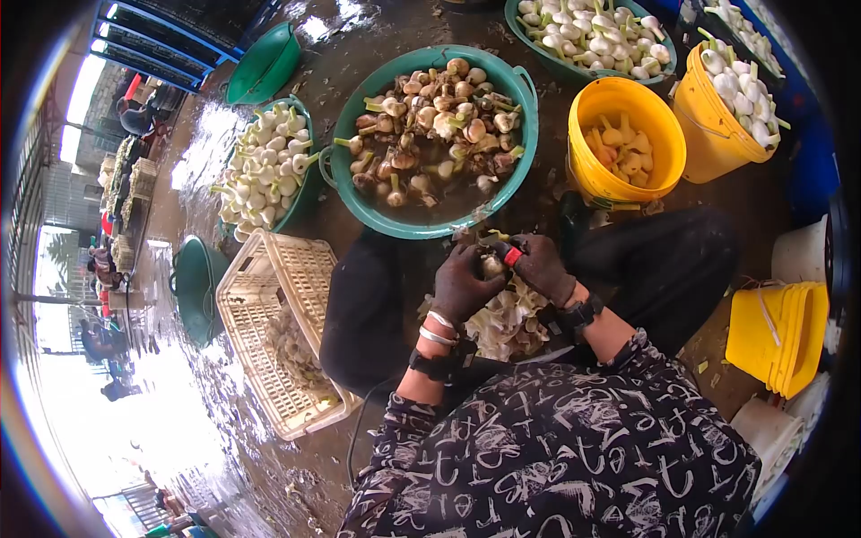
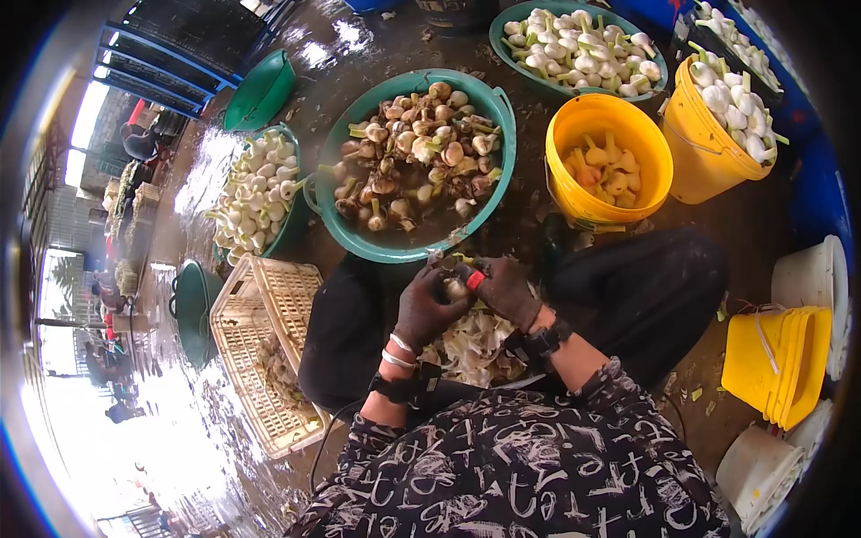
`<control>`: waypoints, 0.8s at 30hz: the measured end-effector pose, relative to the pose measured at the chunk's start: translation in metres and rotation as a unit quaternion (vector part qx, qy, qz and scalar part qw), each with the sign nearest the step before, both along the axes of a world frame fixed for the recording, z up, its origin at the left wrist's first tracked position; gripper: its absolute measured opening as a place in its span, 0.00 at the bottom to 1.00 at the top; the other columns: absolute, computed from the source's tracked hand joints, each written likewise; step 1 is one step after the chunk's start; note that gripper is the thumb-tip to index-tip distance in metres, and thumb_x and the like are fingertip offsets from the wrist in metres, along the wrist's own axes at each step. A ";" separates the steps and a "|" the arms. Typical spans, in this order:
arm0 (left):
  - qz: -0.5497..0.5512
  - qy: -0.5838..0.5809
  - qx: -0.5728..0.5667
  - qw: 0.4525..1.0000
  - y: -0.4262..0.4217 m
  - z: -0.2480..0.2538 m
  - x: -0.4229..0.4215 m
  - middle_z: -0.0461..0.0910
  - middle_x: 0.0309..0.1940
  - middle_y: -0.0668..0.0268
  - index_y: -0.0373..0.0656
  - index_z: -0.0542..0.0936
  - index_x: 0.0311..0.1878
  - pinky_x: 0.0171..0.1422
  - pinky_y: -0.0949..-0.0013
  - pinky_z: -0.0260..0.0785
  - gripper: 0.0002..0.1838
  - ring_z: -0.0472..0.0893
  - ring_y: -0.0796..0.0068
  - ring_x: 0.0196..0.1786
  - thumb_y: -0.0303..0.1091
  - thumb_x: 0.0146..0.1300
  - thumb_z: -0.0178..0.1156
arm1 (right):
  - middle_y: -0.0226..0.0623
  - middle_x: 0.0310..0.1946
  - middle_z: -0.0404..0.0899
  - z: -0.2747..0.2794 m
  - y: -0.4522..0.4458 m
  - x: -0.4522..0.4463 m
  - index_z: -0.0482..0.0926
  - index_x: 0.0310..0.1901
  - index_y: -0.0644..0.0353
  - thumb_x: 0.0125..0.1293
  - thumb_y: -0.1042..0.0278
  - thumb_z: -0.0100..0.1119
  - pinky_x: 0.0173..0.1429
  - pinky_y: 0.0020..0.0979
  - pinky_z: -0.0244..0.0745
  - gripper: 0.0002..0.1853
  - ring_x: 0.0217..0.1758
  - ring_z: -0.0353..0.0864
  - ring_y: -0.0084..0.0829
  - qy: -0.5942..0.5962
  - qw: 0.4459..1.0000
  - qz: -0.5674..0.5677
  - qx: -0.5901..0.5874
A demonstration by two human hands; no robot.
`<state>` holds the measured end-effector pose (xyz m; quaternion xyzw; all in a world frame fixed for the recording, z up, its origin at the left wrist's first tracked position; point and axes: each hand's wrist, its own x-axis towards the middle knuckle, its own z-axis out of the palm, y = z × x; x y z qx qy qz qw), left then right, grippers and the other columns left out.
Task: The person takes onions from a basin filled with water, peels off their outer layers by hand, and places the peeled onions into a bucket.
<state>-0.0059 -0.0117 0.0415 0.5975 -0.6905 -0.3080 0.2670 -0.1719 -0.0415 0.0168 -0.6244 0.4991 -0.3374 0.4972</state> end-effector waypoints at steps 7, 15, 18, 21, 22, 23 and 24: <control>0.015 0.144 0.121 0.982 0.003 -0.007 0.009 0.79 0.47 0.57 0.39 0.78 0.49 0.51 0.67 0.72 0.26 0.80 0.67 0.48 0.39 0.46 0.70 | 0.40 0.31 0.81 -0.018 0.002 -0.009 0.78 0.44 0.61 0.63 0.60 0.57 0.35 0.29 0.71 0.14 0.33 0.77 0.24 -0.113 0.984 0.045 0.132; 0.054 0.237 0.041 0.969 0.014 -0.019 -0.010 0.80 0.42 0.61 0.35 0.72 0.54 0.51 0.70 0.71 0.27 0.79 0.76 0.44 0.30 0.51 0.70 | 0.25 0.27 0.75 -0.034 0.013 -0.006 0.75 0.49 0.56 0.68 0.48 0.48 0.31 0.24 0.69 0.21 0.31 0.74 0.20 -0.277 0.929 0.078 0.233; 0.037 0.054 -0.102 0.993 0.010 -0.028 -0.001 0.81 0.37 0.63 0.36 0.76 0.48 0.46 0.73 0.71 0.19 0.79 0.78 0.42 0.29 0.53 0.68 | 0.25 0.25 0.73 -0.026 0.004 -0.013 0.76 0.47 0.56 0.67 0.46 0.49 0.26 0.20 0.64 0.21 0.24 0.71 0.17 -0.264 0.899 0.080 0.340; 0.026 0.073 -0.032 0.997 0.012 -0.036 0.002 0.81 0.36 0.64 0.36 0.79 0.43 0.43 0.74 0.71 0.14 0.78 0.80 0.40 0.30 0.55 0.67 | 0.23 0.23 0.72 -0.019 0.002 -0.008 0.76 0.46 0.56 0.66 0.50 0.53 0.23 0.19 0.59 0.18 0.20 0.67 0.15 -0.189 0.927 0.042 0.321; 0.058 0.140 0.057 0.987 0.012 -0.036 0.001 0.82 0.35 0.64 0.36 0.80 0.42 0.41 0.75 0.71 0.12 0.78 0.81 0.39 0.31 0.56 0.66 | 0.24 0.25 0.73 -0.018 0.000 -0.012 0.76 0.47 0.57 0.65 0.52 0.55 0.26 0.18 0.62 0.18 0.22 0.69 0.15 -0.187 0.935 0.084 0.291; 0.057 0.140 0.058 0.987 0.010 -0.037 0.004 0.82 0.35 0.64 0.36 0.80 0.42 0.41 0.75 0.71 0.12 0.78 0.81 0.39 0.31 0.56 0.66 | 0.25 0.27 0.74 -0.017 -0.001 -0.015 0.76 0.48 0.58 0.65 0.53 0.56 0.28 0.17 0.64 0.18 0.25 0.71 0.15 -0.183 0.940 0.125 0.260; 0.109 0.270 0.161 0.943 0.006 -0.035 0.010 0.81 0.39 0.64 0.36 0.80 0.43 0.44 0.75 0.71 0.12 0.78 0.79 0.41 0.33 0.59 0.63 | 0.25 0.27 0.74 -0.013 -0.001 -0.014 0.76 0.48 0.58 0.65 0.53 0.56 0.28 0.17 0.64 0.18 0.25 0.71 0.15 -0.183 0.939 0.124 0.261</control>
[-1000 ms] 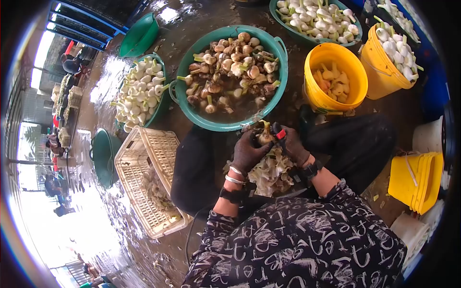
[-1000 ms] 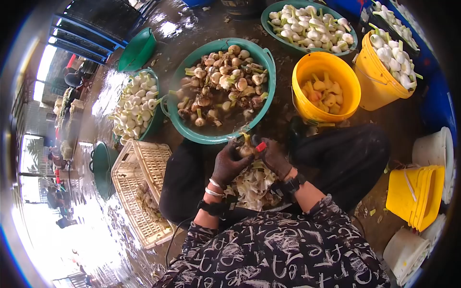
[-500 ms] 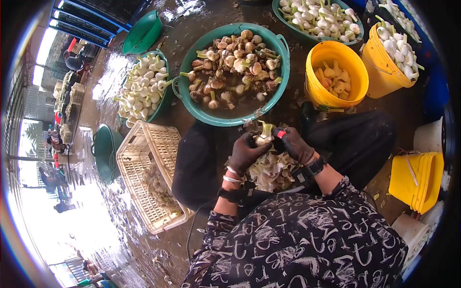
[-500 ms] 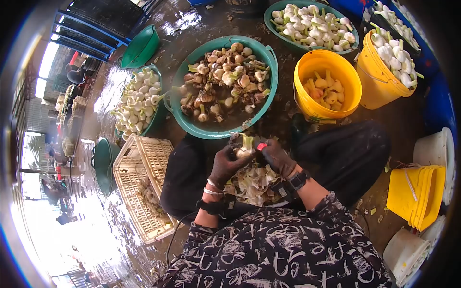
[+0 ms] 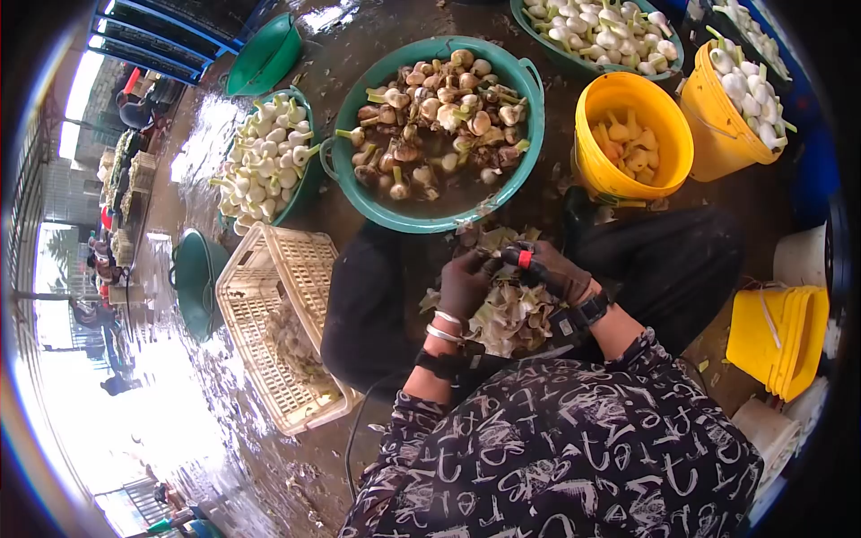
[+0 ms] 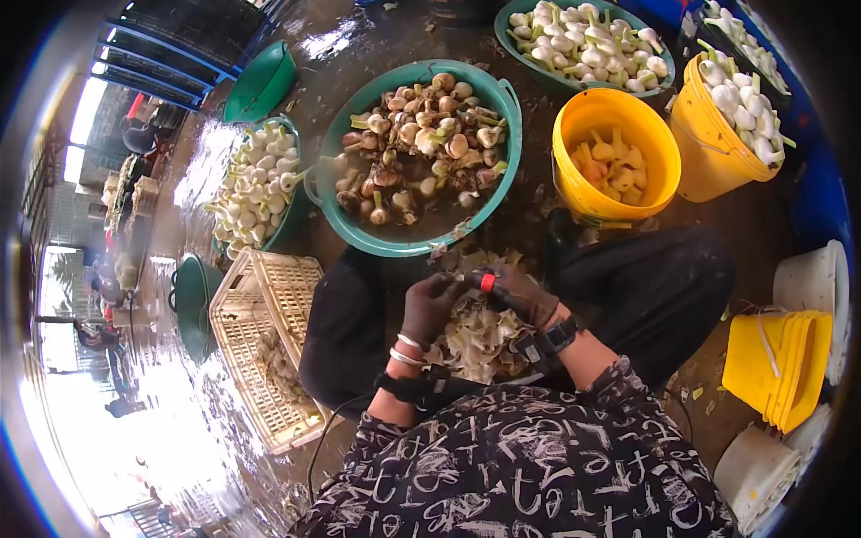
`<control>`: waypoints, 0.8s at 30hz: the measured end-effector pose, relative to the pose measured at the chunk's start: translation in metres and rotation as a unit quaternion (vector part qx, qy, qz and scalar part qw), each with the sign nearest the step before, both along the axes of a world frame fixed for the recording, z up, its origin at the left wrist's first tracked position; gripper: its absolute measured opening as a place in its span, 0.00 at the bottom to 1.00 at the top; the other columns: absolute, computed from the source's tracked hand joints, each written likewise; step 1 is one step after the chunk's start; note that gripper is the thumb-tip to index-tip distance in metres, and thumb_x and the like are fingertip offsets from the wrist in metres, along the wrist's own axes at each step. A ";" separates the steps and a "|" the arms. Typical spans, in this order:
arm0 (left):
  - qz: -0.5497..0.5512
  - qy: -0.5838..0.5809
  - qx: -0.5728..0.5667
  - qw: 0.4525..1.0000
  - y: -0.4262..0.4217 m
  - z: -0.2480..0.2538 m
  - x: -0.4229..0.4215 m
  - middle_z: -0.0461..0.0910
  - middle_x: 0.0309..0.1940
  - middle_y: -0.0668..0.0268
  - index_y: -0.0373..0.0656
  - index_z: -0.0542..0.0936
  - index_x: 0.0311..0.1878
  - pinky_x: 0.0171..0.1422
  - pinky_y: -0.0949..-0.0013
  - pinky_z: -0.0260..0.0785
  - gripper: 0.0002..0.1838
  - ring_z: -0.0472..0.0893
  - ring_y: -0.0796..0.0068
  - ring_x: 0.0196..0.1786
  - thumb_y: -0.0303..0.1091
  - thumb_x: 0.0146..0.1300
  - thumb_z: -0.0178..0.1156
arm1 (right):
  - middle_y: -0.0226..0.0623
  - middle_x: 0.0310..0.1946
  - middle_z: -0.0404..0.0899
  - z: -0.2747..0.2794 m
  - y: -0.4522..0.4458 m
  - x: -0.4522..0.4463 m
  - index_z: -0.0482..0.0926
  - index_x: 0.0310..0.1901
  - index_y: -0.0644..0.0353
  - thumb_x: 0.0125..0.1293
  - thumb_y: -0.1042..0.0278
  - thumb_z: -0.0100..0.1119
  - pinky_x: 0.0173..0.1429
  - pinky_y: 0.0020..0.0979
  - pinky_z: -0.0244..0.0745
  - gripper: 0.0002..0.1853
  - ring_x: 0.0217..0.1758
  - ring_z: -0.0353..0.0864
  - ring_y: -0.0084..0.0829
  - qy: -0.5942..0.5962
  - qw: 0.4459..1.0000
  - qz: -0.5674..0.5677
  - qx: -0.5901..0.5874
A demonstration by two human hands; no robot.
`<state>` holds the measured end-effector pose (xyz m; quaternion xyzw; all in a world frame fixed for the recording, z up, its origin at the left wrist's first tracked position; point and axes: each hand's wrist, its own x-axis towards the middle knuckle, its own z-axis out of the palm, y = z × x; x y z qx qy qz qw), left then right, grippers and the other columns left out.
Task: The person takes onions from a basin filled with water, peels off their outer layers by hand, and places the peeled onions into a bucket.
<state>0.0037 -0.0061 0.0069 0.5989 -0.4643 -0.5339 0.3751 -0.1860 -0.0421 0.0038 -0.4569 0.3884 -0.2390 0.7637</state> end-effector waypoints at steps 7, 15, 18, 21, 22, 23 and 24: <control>0.024 0.059 -0.091 0.994 0.011 -0.003 0.015 0.79 0.43 0.65 0.36 0.78 0.50 0.45 0.76 0.70 0.16 0.77 0.80 0.41 0.38 0.65 0.56 | 0.36 0.41 0.77 0.004 0.006 0.011 0.77 0.51 0.54 0.49 0.66 0.65 0.46 0.29 0.73 0.23 0.49 0.75 0.33 0.159 0.864 -0.082 -0.471; 0.114 0.204 0.079 0.969 0.016 0.015 0.012 0.78 0.35 0.74 0.40 0.80 0.43 0.41 0.78 0.68 0.11 0.73 0.86 0.36 0.36 0.62 0.60 | 0.29 0.28 0.77 0.000 0.009 0.023 0.78 0.37 0.59 0.57 0.66 0.60 0.39 0.30 0.72 0.09 0.31 0.76 0.28 -0.017 0.988 -0.151 0.013; -0.014 0.174 0.019 0.985 0.030 0.007 0.019 0.78 0.38 0.70 0.38 0.79 0.41 0.48 0.77 0.67 0.12 0.74 0.82 0.41 0.37 0.61 0.62 | 0.25 0.26 0.76 -0.033 0.003 0.006 0.79 0.39 0.58 0.66 0.61 0.54 0.36 0.21 0.69 0.10 0.28 0.72 0.18 0.014 0.988 -0.147 0.042; -0.040 0.190 0.077 0.978 0.049 0.045 0.015 0.78 0.39 0.65 0.36 0.78 0.37 0.51 0.71 0.68 0.10 0.76 0.75 0.44 0.34 0.58 0.64 | 0.23 0.22 0.74 -0.051 0.003 0.010 0.79 0.38 0.56 0.68 0.57 0.51 0.30 0.18 0.66 0.12 0.23 0.69 0.16 -0.055 0.971 -0.223 0.073; 0.000 0.233 0.042 0.972 0.056 0.038 0.023 0.79 0.39 0.65 0.36 0.78 0.40 0.51 0.72 0.68 0.10 0.76 0.75 0.44 0.31 0.58 0.63 | 0.23 0.21 0.73 -0.064 0.001 0.013 0.79 0.36 0.55 0.69 0.56 0.50 0.28 0.18 0.66 0.12 0.21 0.69 0.17 -0.056 0.966 -0.248 -0.057; 0.042 0.274 0.008 0.961 0.059 0.031 0.032 0.80 0.40 0.64 0.37 0.78 0.43 0.52 0.72 0.69 0.11 0.77 0.75 0.44 0.29 0.58 0.63 | 0.23 0.19 0.72 -0.075 -0.002 0.003 0.78 0.36 0.53 0.69 0.55 0.50 0.26 0.19 0.66 0.12 0.20 0.69 0.18 -0.228 0.941 -0.217 0.128; -0.007 0.397 0.011 0.918 0.051 0.029 0.045 0.80 0.39 0.58 0.35 0.77 0.39 0.53 0.66 0.70 0.13 0.78 0.68 0.45 0.32 0.53 0.66 | 0.22 0.17 0.70 -0.076 -0.006 -0.005 0.77 0.35 0.52 0.68 0.54 0.50 0.24 0.20 0.66 0.13 0.18 0.68 0.18 -0.346 0.855 -0.205 0.329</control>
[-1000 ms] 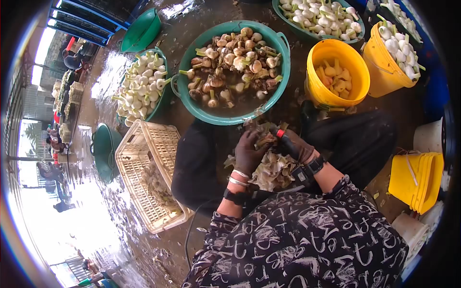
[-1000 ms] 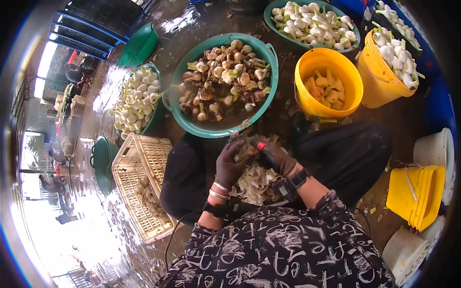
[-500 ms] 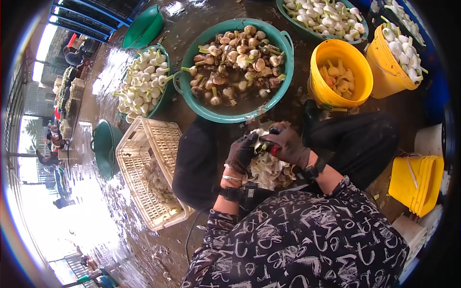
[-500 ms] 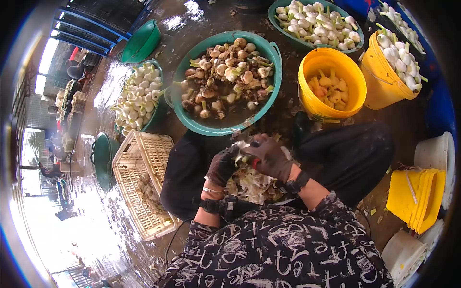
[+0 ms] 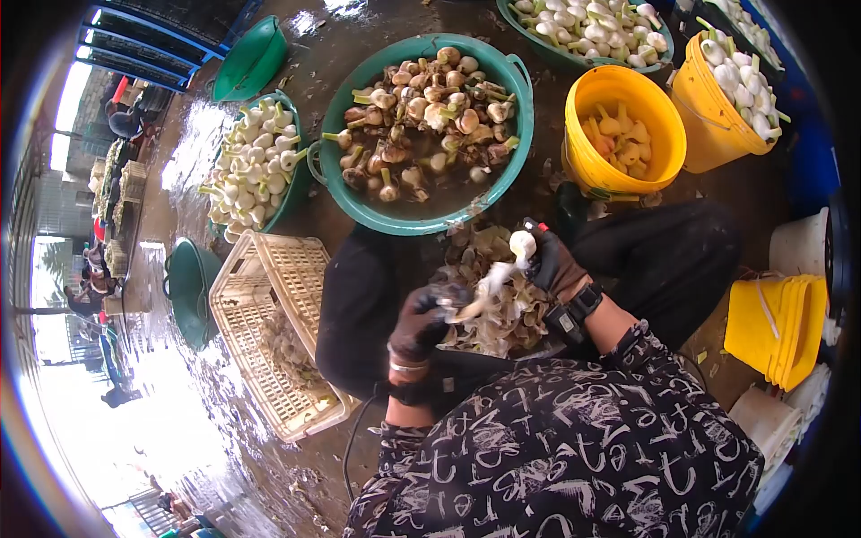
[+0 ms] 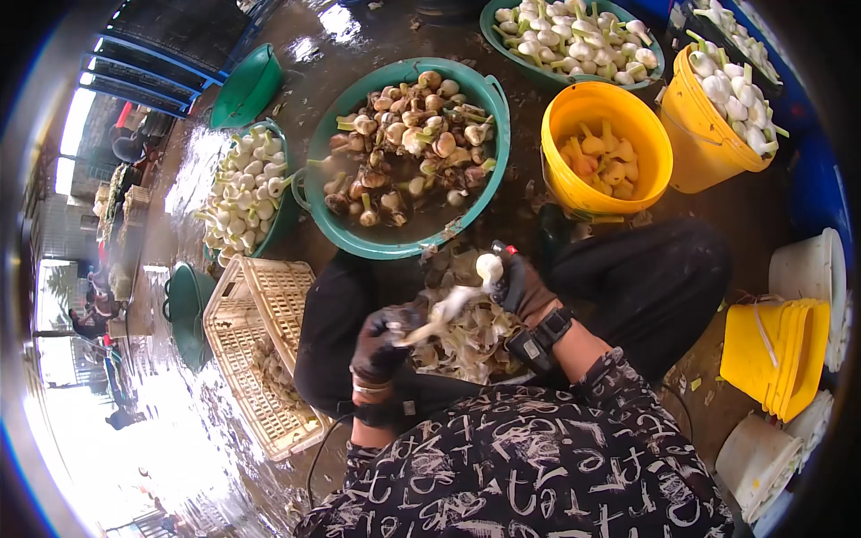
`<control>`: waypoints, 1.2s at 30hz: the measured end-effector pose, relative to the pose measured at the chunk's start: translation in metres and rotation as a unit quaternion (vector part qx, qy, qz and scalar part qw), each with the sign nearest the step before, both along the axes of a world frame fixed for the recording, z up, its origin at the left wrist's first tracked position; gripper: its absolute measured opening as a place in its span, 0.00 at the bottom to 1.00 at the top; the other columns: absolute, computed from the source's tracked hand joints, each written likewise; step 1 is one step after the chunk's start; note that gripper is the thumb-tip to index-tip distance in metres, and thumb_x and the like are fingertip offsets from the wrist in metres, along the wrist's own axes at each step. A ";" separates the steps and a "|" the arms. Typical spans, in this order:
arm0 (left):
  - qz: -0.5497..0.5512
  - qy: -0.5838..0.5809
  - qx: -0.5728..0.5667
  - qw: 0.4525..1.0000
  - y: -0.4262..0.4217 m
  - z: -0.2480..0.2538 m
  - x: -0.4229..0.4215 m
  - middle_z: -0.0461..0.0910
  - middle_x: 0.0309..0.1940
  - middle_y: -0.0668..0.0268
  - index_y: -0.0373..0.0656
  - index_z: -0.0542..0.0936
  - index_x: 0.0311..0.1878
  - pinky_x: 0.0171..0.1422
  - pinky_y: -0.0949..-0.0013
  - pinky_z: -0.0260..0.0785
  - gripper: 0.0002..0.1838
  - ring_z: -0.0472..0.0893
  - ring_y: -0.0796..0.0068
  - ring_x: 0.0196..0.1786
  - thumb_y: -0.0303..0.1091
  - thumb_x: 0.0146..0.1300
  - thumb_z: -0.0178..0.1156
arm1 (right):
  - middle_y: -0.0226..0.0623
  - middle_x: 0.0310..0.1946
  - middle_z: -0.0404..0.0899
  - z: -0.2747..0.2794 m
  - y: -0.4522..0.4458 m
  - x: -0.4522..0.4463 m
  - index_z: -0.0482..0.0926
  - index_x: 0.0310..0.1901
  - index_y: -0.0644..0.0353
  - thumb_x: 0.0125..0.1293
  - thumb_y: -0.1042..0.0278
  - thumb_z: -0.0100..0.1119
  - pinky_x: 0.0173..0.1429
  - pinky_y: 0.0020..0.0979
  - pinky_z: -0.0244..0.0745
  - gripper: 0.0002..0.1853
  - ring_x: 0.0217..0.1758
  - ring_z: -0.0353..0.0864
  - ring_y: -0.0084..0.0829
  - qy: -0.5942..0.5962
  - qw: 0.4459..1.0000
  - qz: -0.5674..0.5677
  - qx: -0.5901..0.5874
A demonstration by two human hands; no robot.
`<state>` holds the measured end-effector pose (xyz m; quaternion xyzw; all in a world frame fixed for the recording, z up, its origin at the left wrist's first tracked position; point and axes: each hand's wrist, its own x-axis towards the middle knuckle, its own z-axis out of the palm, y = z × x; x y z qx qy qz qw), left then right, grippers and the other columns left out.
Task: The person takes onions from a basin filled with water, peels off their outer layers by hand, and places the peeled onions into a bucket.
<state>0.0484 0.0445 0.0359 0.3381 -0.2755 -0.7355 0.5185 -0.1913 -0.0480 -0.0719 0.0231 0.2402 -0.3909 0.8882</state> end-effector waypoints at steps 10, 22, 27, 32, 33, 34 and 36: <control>-0.027 -0.545 -0.029 0.838 -0.102 -0.041 -0.007 0.82 0.41 0.54 0.34 0.77 0.48 0.50 0.68 0.71 0.19 0.81 0.65 0.44 0.38 0.58 0.63 | 0.32 0.34 0.79 0.032 -0.022 -0.016 0.74 0.50 0.60 0.68 0.54 0.49 0.33 0.23 0.69 0.18 0.31 0.76 0.24 0.107 0.993 -0.047 -0.017; -0.063 -0.663 -0.031 0.746 -0.261 -0.175 -0.060 0.81 0.43 0.52 0.39 0.76 0.50 0.52 0.66 0.71 0.29 0.81 0.60 0.46 0.45 0.45 0.69 | 0.30 0.32 0.77 0.044 -0.043 -0.020 0.75 0.50 0.61 0.66 0.41 0.47 0.34 0.24 0.71 0.28 0.31 0.76 0.22 0.290 0.950 -0.023 -0.112; -0.074 -0.342 -0.018 0.937 -0.206 -0.103 -0.053 0.82 0.42 0.62 0.37 0.78 0.50 0.48 0.72 0.72 0.25 0.79 0.75 0.43 0.33 0.47 0.71 | 0.25 0.27 0.74 0.035 -0.041 -0.002 0.78 0.42 0.63 0.65 0.54 0.57 0.31 0.20 0.68 0.17 0.28 0.71 0.16 0.419 0.888 -0.066 -0.177; -0.107 -0.418 -0.096 0.897 -0.131 -0.041 -0.064 0.81 0.42 0.64 0.35 0.77 0.49 0.51 0.73 0.71 0.24 0.77 0.79 0.44 0.33 0.48 0.72 | 0.28 0.26 0.78 0.050 -0.028 0.012 0.79 0.34 0.64 0.62 0.63 0.60 0.29 0.25 0.65 0.11 0.28 0.69 0.15 0.533 0.777 -0.057 -0.330; -0.104 -0.439 -0.112 0.885 -0.124 -0.036 -0.063 0.81 0.43 0.64 0.35 0.78 0.48 0.51 0.73 0.71 0.24 0.77 0.79 0.44 0.33 0.49 0.72 | 0.28 0.26 0.78 0.055 -0.026 0.012 0.79 0.33 0.65 0.62 0.65 0.60 0.29 0.26 0.66 0.10 0.28 0.69 0.16 0.543 0.776 -0.002 -0.322; -0.099 -0.441 -0.114 0.885 -0.119 -0.030 -0.063 0.81 0.43 0.64 0.35 0.78 0.48 0.51 0.73 0.71 0.24 0.77 0.79 0.44 0.33 0.49 0.72 | 0.28 0.26 0.78 0.056 -0.024 0.011 0.79 0.33 0.65 0.62 0.65 0.60 0.29 0.26 0.66 0.10 0.28 0.69 0.16 0.540 0.775 -0.001 -0.328; -0.102 -0.379 -0.083 0.916 -0.109 -0.020 -0.060 0.80 0.42 0.65 0.35 0.78 0.47 0.51 0.73 0.71 0.22 0.77 0.80 0.44 0.33 0.50 0.71 | 0.27 0.25 0.77 0.061 -0.020 0.009 0.79 0.33 0.63 0.63 0.63 0.59 0.30 0.25 0.68 0.10 0.26 0.71 0.16 0.545 0.733 0.019 -0.406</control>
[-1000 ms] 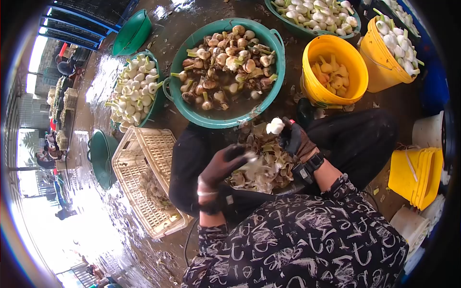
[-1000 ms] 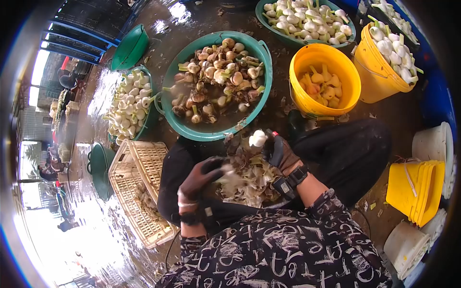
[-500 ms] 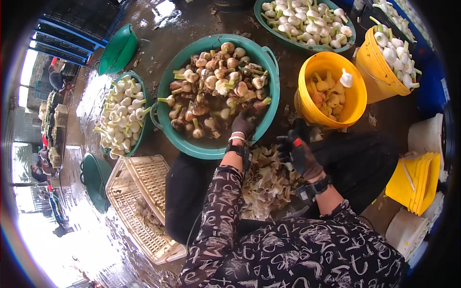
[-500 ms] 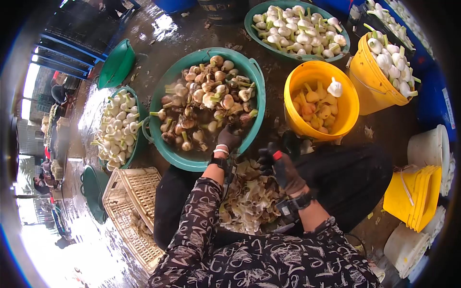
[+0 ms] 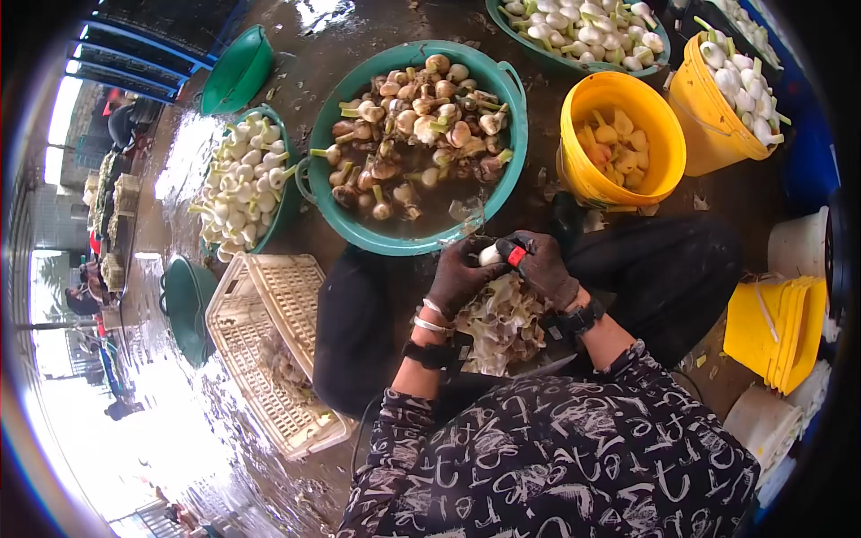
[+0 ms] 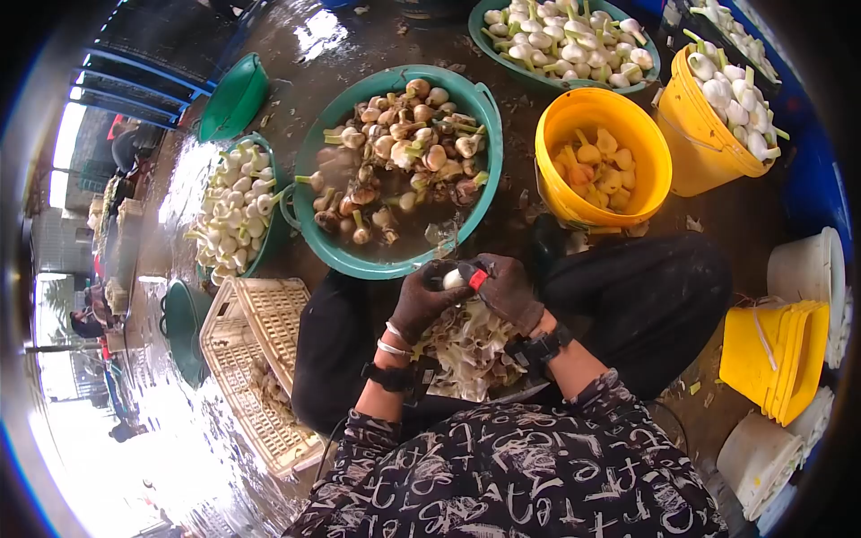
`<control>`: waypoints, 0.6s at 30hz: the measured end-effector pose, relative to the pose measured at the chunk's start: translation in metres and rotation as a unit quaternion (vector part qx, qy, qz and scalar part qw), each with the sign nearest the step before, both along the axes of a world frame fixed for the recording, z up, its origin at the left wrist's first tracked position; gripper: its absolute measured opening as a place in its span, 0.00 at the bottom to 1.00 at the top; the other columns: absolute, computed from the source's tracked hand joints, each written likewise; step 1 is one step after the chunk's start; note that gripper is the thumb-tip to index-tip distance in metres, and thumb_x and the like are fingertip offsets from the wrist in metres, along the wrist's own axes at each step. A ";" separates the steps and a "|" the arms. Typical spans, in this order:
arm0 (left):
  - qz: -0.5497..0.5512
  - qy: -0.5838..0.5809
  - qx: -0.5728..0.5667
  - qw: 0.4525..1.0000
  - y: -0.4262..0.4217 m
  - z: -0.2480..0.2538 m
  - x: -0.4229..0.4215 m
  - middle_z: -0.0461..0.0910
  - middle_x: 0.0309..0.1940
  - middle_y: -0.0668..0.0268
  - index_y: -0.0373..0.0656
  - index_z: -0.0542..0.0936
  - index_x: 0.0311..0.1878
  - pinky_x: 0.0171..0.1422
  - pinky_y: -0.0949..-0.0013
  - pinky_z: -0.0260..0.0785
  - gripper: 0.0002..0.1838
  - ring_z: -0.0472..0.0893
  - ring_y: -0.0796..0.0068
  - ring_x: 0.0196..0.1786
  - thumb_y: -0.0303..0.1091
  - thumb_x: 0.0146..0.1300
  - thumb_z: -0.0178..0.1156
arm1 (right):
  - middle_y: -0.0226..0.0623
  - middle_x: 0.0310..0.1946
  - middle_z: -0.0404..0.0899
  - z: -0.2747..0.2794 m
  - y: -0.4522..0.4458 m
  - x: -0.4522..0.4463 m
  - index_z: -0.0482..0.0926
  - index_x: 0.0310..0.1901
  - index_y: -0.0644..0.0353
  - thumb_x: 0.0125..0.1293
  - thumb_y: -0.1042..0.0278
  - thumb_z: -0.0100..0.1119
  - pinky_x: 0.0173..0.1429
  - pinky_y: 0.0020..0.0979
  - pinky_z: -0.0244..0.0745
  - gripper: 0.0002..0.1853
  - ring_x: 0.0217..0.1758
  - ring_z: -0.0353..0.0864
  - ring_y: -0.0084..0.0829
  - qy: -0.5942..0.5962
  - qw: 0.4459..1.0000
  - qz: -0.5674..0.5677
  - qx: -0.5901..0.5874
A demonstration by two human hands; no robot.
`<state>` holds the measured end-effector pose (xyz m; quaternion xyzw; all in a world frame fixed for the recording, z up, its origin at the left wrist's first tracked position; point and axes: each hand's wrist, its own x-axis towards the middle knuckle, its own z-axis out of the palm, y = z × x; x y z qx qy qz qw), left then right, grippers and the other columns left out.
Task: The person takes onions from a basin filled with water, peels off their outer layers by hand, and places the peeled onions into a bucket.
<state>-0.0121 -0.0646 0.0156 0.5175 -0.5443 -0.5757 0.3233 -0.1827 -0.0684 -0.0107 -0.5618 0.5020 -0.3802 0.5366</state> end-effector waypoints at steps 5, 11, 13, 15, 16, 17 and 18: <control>0.067 0.095 0.027 0.993 0.020 -0.005 0.005 0.80 0.41 0.66 0.35 0.77 0.48 0.49 0.74 0.71 0.23 0.77 0.80 0.43 0.31 0.49 0.71 | 0.24 0.26 0.76 0.009 0.013 -0.003 0.77 0.41 0.57 0.66 0.55 0.53 0.30 0.21 0.68 0.14 0.26 0.71 0.16 -0.207 0.949 0.017 0.236; 0.096 -0.016 -0.061 0.993 0.041 0.000 -0.005 0.78 0.37 0.70 0.35 0.74 0.52 0.48 0.75 0.70 0.25 0.75 0.81 0.41 0.27 0.49 0.71 | 0.21 0.21 0.71 0.028 0.031 0.002 0.77 0.46 0.56 0.69 0.46 0.46 0.29 0.21 0.68 0.21 0.25 0.71 0.16 -0.249 0.917 0.061 0.306; 0.109 -0.014 -0.112 0.988 0.041 -0.002 -0.002 0.78 0.39 0.70 0.36 0.72 0.55 0.47 0.75 0.70 0.28 0.75 0.81 0.41 0.27 0.50 0.70 | 0.20 0.21 0.70 0.024 0.025 -0.004 0.77 0.48 0.55 0.69 0.47 0.47 0.28 0.21 0.67 0.20 0.24 0.70 0.16 -0.217 0.931 0.093 0.279; 0.097 0.006 -0.085 0.992 0.042 0.001 0.002 0.79 0.39 0.69 0.36 0.74 0.55 0.47 0.75 0.70 0.27 0.76 0.81 0.41 0.28 0.50 0.71 | 0.20 0.22 0.69 0.023 0.018 -0.009 0.77 0.50 0.50 0.69 0.49 0.48 0.25 0.21 0.60 0.18 0.22 0.65 0.14 -0.098 0.952 0.153 0.245; 0.084 0.027 -0.057 0.995 0.043 0.005 0.005 0.80 0.39 0.68 0.37 0.75 0.54 0.47 0.75 0.70 0.27 0.76 0.81 0.40 0.29 0.50 0.71 | 0.20 0.22 0.69 0.015 0.017 -0.014 0.77 0.50 0.50 0.69 0.49 0.48 0.25 0.21 0.60 0.18 0.22 0.65 0.14 -0.098 0.952 0.154 0.247; 0.084 0.027 -0.056 0.995 0.042 0.009 0.009 0.80 0.39 0.68 0.37 0.75 0.54 0.47 0.75 0.70 0.27 0.76 0.81 0.40 0.29 0.50 0.71 | 0.19 0.21 0.69 0.002 0.017 -0.019 0.77 0.52 0.49 0.68 0.51 0.49 0.26 0.21 0.60 0.17 0.22 0.65 0.14 -0.060 0.967 0.211 0.130; 0.027 -0.020 -0.043 0.999 0.042 0.012 0.015 0.81 0.38 0.66 0.37 0.77 0.51 0.47 0.75 0.70 0.23 0.77 0.81 0.40 0.29 0.51 0.70 | 0.19 0.21 0.69 0.005 0.017 -0.020 0.77 0.54 0.47 0.68 0.52 0.50 0.26 0.21 0.60 0.17 0.21 0.65 0.14 -0.021 0.964 0.264 0.011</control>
